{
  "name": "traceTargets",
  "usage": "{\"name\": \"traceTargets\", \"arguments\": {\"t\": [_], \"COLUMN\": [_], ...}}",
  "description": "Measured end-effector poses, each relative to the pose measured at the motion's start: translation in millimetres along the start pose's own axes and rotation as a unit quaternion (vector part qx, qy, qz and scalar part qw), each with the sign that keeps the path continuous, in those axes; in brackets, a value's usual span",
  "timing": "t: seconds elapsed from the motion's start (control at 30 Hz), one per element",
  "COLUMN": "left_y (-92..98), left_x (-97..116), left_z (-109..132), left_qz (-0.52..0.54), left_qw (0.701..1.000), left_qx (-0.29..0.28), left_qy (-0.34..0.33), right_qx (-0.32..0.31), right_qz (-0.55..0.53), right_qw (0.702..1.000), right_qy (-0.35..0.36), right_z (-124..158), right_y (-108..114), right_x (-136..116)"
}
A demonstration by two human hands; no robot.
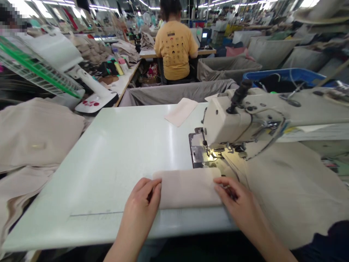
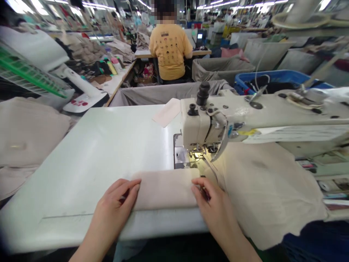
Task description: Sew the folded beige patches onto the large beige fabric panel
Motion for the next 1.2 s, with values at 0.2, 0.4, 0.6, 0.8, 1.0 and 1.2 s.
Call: {"name": "traceTargets", "arguments": {"t": [0.2, 0.4, 0.6, 0.8, 1.0, 1.2], "left_y": [1.4, 2.4, 2.4, 1.3, 0.7, 1.1], "left_x": [1.3, 1.4, 1.5, 0.0, 0.5, 0.7], "left_z": [-2.4, -3.6, -3.5, -2.8, -4.1, -4.7], "left_qz": [-0.024, -0.036, -0.041, -0.038, -0.042, -0.042], "left_qw": [1.000, 0.999, 0.999, 0.999, 0.999, 0.999], "left_qx": [0.011, 0.009, 0.011, 0.004, 0.000, 0.001], "left_qy": [-0.015, -0.012, -0.010, -0.002, 0.003, 0.008], "right_qx": [0.011, -0.013, -0.024, -0.023, -0.022, -0.022], "right_qz": [-0.013, -0.026, -0.018, -0.032, -0.031, -0.024], "right_qw": [1.000, 0.999, 0.999, 0.999, 0.999, 0.999], "right_qy": [-0.010, -0.013, -0.010, -0.014, -0.022, -0.007], "right_z": [-3.2, -5.1, -5.6, -6.0, -7.6, -7.7], "right_y": [-2.4, -3.9, -2.2, -2.6, -2.7, -2.2], "right_x": [3.3, 3.3, -0.6, 0.1, 0.5, -2.6]}}
Point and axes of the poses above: each hand's wrist, its own z-axis away from the middle knuckle, its own y-axis out of the back of the hand, x = y × z, the point moved 5 cm from there along -z, towards the middle knuckle, and after that the axes turned 11 degrees about y, right-handed, at the moved point
